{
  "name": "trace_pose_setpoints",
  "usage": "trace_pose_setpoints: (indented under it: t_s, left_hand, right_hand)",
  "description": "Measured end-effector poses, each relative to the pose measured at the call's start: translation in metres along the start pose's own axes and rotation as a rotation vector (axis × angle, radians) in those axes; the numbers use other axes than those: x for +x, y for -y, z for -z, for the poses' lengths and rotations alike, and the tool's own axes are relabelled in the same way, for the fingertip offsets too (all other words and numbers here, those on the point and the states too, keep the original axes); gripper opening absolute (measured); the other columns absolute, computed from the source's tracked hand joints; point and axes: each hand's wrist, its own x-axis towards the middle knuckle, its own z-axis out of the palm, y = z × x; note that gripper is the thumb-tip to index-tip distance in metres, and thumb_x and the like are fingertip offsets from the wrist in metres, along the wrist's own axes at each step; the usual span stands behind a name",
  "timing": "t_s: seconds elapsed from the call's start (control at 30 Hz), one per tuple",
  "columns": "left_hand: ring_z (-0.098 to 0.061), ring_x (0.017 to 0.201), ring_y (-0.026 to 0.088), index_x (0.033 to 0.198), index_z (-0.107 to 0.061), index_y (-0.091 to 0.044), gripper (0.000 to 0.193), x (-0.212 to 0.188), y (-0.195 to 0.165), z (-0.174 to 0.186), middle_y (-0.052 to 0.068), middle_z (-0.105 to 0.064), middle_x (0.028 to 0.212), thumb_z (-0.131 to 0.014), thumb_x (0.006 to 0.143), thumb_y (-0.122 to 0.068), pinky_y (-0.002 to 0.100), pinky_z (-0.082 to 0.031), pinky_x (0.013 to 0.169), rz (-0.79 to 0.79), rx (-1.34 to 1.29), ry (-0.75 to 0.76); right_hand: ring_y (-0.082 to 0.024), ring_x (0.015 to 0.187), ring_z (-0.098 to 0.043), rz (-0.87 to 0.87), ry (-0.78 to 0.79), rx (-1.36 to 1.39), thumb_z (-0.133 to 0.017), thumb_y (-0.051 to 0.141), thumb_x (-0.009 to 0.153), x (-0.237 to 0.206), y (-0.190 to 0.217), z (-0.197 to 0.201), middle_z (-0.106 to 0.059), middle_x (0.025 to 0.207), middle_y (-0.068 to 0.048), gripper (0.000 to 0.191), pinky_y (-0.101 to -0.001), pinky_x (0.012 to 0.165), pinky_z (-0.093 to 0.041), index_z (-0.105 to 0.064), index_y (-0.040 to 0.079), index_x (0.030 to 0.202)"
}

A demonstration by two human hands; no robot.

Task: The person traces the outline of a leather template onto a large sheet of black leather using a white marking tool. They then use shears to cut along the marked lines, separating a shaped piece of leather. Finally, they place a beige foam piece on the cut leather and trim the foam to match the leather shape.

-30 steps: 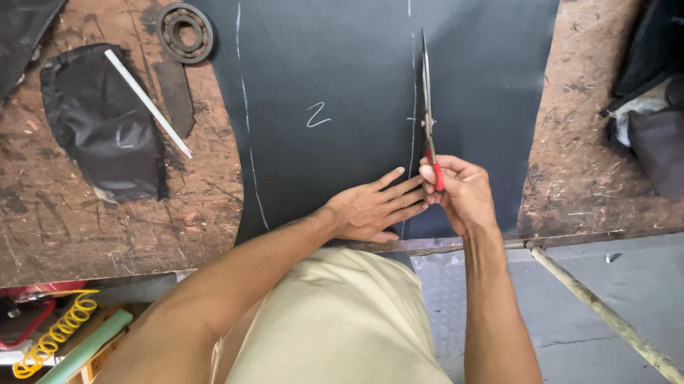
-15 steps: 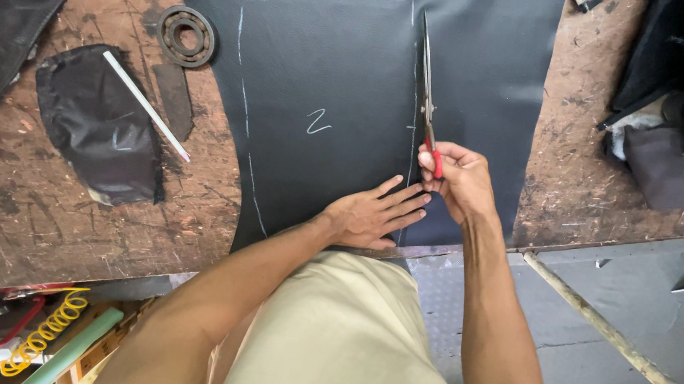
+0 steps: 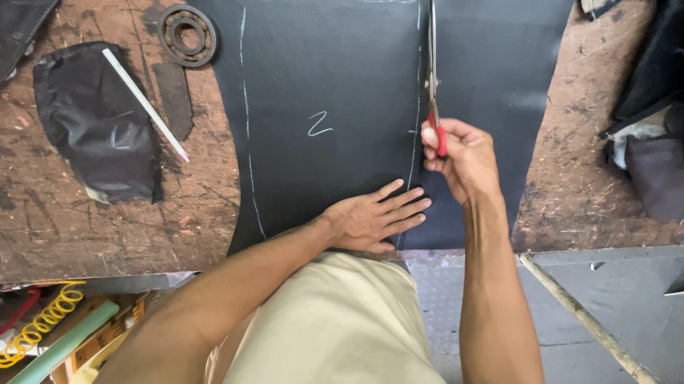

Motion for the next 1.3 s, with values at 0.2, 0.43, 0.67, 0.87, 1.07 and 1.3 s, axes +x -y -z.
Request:
trace_pose_setpoints:
  t_s: [0.2,0.43,0.67,0.87,1.07,1.3]
  left_hand:
    - [-0.012,0.157,0.031,0.159,-0.032,-0.011,0.079,0.000,0.001,-0.003,0.013,-0.020,0.169,-0.034,0.100,-0.064,0.057,-0.013,0.125,0.004,0.002,-0.006]
    - [-0.013,0.157,0.031,0.159,-0.032,-0.009,0.080,-0.002,0.004,0.000,0.014,-0.020,0.169,-0.036,0.100,-0.063,0.056,-0.013,0.125,-0.006,0.018,-0.006]
    - [-0.013,0.158,0.031,0.160,-0.032,-0.009,0.081,-0.005,-0.003,-0.016,0.014,-0.019,0.170,-0.039,0.099,-0.062,0.057,-0.011,0.126,0.010,-0.035,-0.068]
    - [-0.019,0.156,0.033,0.152,-0.043,-0.011,0.073,-0.019,-0.009,-0.013,0.014,-0.024,0.167,-0.048,0.097,-0.058,0.058,-0.014,0.127,-0.018,-0.070,-0.083]
    - [-0.035,0.154,0.031,0.145,-0.055,-0.018,0.051,-0.034,-0.011,0.015,0.012,-0.039,0.163,-0.063,0.099,-0.038,0.052,-0.025,0.130,0.280,0.012,-0.289]
    - [-0.034,0.153,0.034,0.150,-0.051,-0.011,0.060,-0.049,-0.016,0.037,0.017,-0.036,0.164,-0.060,0.100,-0.043,0.053,-0.026,0.127,0.593,0.050,-0.451]
  right_hand:
    - [-0.009,0.065,-0.061,0.013,0.009,0.004,-0.078,0.005,0.089,0.007,0.004,-0.004,-0.067,0.080,-0.002,0.017,-0.0254,0.056,-0.050,-0.072,-0.002,0.102]
    - [-0.010,0.065,-0.061,0.012,0.021,0.006,-0.078,0.005,0.088,0.010,0.004,-0.005,-0.067,0.080,-0.003,0.016,-0.0267,0.056,-0.049,-0.072,-0.002,0.102]
    - [-0.010,0.067,-0.063,0.012,0.036,-0.004,-0.078,0.008,0.088,0.016,-0.018,0.015,-0.068,0.084,-0.002,0.021,-0.0263,0.059,-0.052,-0.072,0.000,0.107]
    - [-0.010,0.073,-0.064,0.015,0.081,-0.083,-0.077,0.013,0.092,0.018,-0.029,0.018,-0.068,0.089,-0.002,0.025,-0.0302,0.068,-0.057,-0.071,0.001,0.112]
    - [-0.011,0.075,-0.064,0.044,0.182,-0.036,-0.074,0.013,0.097,0.014,-0.028,0.018,-0.065,0.087,-0.003,0.018,-0.0337,0.073,-0.060,-0.071,0.002,0.111]
    - [-0.012,0.071,-0.062,0.046,0.204,0.016,-0.070,0.015,0.100,0.007,-0.033,0.028,-0.067,0.086,-0.003,0.013,-0.0345,0.071,-0.058,-0.070,0.003,0.105]
